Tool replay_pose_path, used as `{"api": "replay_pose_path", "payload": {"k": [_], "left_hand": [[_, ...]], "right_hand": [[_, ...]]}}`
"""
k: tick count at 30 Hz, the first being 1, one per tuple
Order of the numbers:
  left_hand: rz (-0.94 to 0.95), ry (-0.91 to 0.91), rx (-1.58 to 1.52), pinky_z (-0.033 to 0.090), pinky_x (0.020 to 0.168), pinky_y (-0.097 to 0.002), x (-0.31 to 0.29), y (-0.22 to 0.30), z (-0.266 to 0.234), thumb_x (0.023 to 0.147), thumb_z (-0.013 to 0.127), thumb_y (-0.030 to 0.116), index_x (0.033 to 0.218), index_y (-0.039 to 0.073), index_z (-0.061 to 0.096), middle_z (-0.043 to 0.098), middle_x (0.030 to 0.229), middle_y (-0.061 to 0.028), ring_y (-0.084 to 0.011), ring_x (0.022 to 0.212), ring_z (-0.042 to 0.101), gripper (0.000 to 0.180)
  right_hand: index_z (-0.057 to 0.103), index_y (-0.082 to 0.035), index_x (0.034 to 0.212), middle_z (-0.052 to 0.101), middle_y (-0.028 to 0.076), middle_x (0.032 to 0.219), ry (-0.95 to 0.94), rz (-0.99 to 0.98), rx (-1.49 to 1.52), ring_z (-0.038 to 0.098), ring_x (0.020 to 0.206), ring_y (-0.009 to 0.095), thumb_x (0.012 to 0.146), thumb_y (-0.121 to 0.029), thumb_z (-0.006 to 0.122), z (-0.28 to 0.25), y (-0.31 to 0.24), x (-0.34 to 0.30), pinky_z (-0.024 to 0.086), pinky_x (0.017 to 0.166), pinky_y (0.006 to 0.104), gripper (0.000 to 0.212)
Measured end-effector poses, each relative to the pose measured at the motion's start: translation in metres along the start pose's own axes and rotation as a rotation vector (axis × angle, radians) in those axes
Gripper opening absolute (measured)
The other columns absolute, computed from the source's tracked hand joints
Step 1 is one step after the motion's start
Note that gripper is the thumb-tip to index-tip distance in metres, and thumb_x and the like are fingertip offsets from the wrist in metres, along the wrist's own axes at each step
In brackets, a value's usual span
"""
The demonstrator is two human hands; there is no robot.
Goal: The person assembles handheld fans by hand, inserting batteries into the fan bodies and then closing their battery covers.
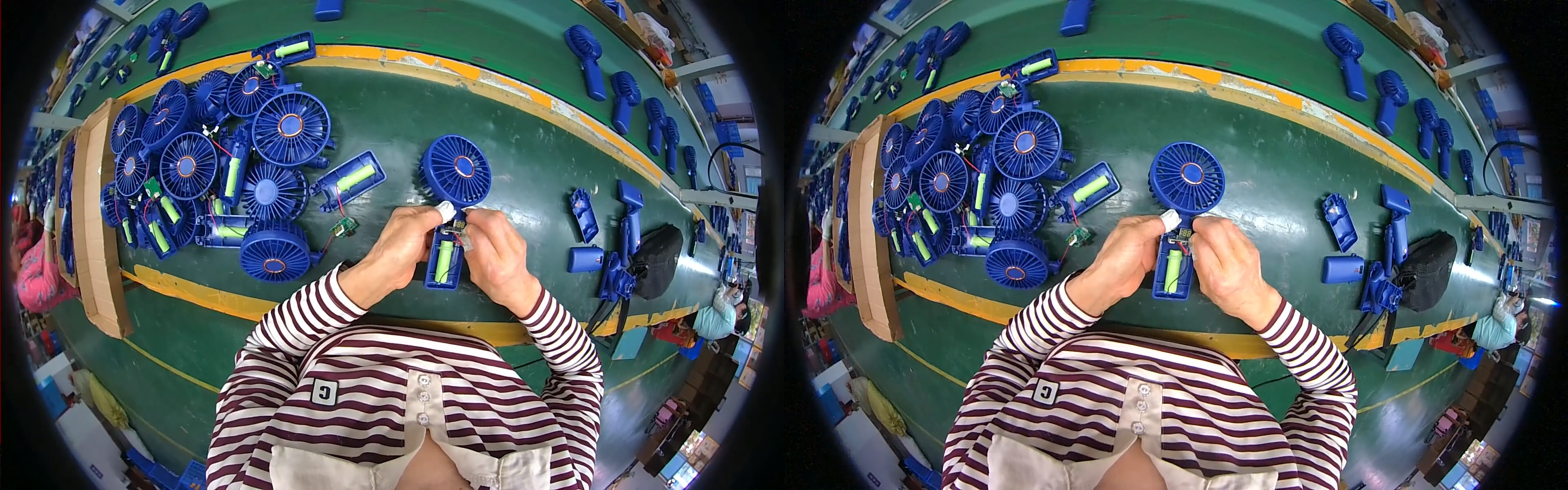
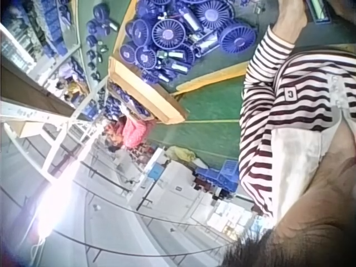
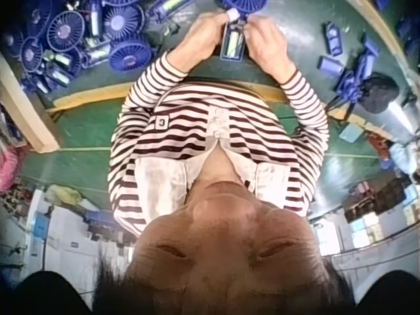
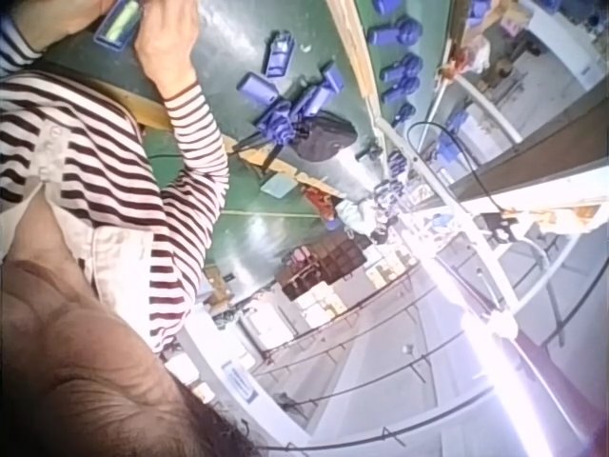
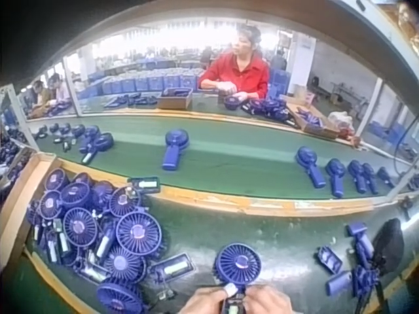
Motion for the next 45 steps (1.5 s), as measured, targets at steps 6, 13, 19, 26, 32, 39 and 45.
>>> {"api": "replay_pose_path", "payload": {"k": [6, 13, 19, 26, 32, 39, 45], "left_hand": [[0.000, 0.010, 0.035, 0.042, 0.054, -0.0247, -0.001, 0.000, 0.002, 0.087, 0.050, 0.018, 0.081, 0.003, 0.059, 0.056, 0.073, -0.0023, -0.0092, 0.062, 0.051, 0.018], [-0.029, -0.037, -0.047, 0.046, 0.062, -0.0261, 0.003, -0.003, -0.003, 0.089, 0.047, 0.016, 0.086, 0.000, 0.058, 0.059, 0.080, -0.0057, -0.0121, 0.071, 0.056, 0.020], [0.005, -0.019, -0.050, 0.047, 0.053, -0.0259, 0.004, -0.003, -0.002, 0.088, 0.048, 0.018, 0.082, 0.003, 0.058, 0.058, 0.074, -0.0036, -0.0112, 0.062, 0.056, 0.018], [-0.006, -0.025, -0.028, 0.043, 0.060, -0.0241, 0.002, 0.001, -0.003, 0.087, 0.048, 0.016, 0.086, 0.000, 0.058, 0.058, 0.079, -0.0046, -0.0103, 0.068, 0.054, 0.019], [-0.018, 0.035, 0.016, 0.039, 0.053, -0.0224, -0.001, -0.001, 0.001, 0.087, 0.050, 0.017, 0.082, 0.001, 0.058, 0.055, 0.073, -0.0017, -0.0082, 0.060, 0.048, 0.018], [0.018, 0.007, 0.019, 0.046, 0.053, -0.0263, 0.003, -0.005, -0.005, 0.088, 0.047, 0.016, 0.084, 0.002, 0.058, 0.058, 0.074, -0.0046, -0.0110, 0.061, 0.055, 0.018], [-0.004, 0.001, -0.019, 0.049, 0.058, -0.0292, 0.000, 0.000, 0.000, 0.089, 0.045, 0.016, 0.088, -0.001, 0.057, 0.061, 0.080, -0.0077, -0.0152, 0.066, 0.059, 0.021]], "right_hand": [[0.053, 0.008, 0.080, 0.052, 0.017, 0.091, -0.012, 0.048, 0.046, 0.056, 0.076, 0.030, 0.057, 0.006, 0.060, 0.001, 0.003, -0.002, 0.049, 0.063, 0.0351, 0.025], [0.054, 0.007, 0.081, 0.053, 0.016, 0.090, 0.007, 0.061, 0.077, 0.055, 0.075, 0.029, 0.053, 0.007, 0.060, 0.002, 0.005, -0.001, 0.048, 0.061, 0.0348, 0.029], [0.054, 0.006, 0.081, 0.053, 0.015, 0.090, 0.030, 0.074, 0.100, 0.056, 0.076, 0.029, 0.051, 0.009, 0.060, 0.002, 0.006, 0.000, 0.049, 0.061, 0.0347, 0.031], [0.054, 0.007, 0.080, 0.052, 0.016, 0.090, -0.008, -0.016, 0.003, 0.056, 0.076, 0.028, 0.058, 0.004, 0.059, 0.004, 0.002, 0.002, 0.049, 0.061, 0.0335, 0.023], [0.054, 0.008, 0.081, 0.052, 0.016, 0.091, -0.075, -0.014, -0.002, 0.055, 0.078, 0.029, 0.059, 0.002, 0.058, 0.002, 0.001, 0.001, 0.049, 0.061, 0.0337, 0.023], [0.053, 0.007, 0.079, 0.051, 0.015, 0.091, -0.095, 0.031, 0.041, 0.053, 0.075, 0.028, 0.059, 0.002, 0.058, 0.001, 0.001, 0.005, 0.048, 0.057, 0.0333, 0.021], [0.052, 0.004, 0.078, 0.050, 0.014, 0.091, -0.082, 0.177, 0.198, 0.053, 0.079, 0.031, 0.061, 0.009, 0.056, -0.006, 0.011, 0.008, 0.047, 0.063, 0.0368, 0.018]]}}
Point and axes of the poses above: each hand's wrist, its own x-axis towards the middle knuckle, its own z-axis out of the palm, y = z × x, the point moved 4 cm from there along x, towards the middle knuckle
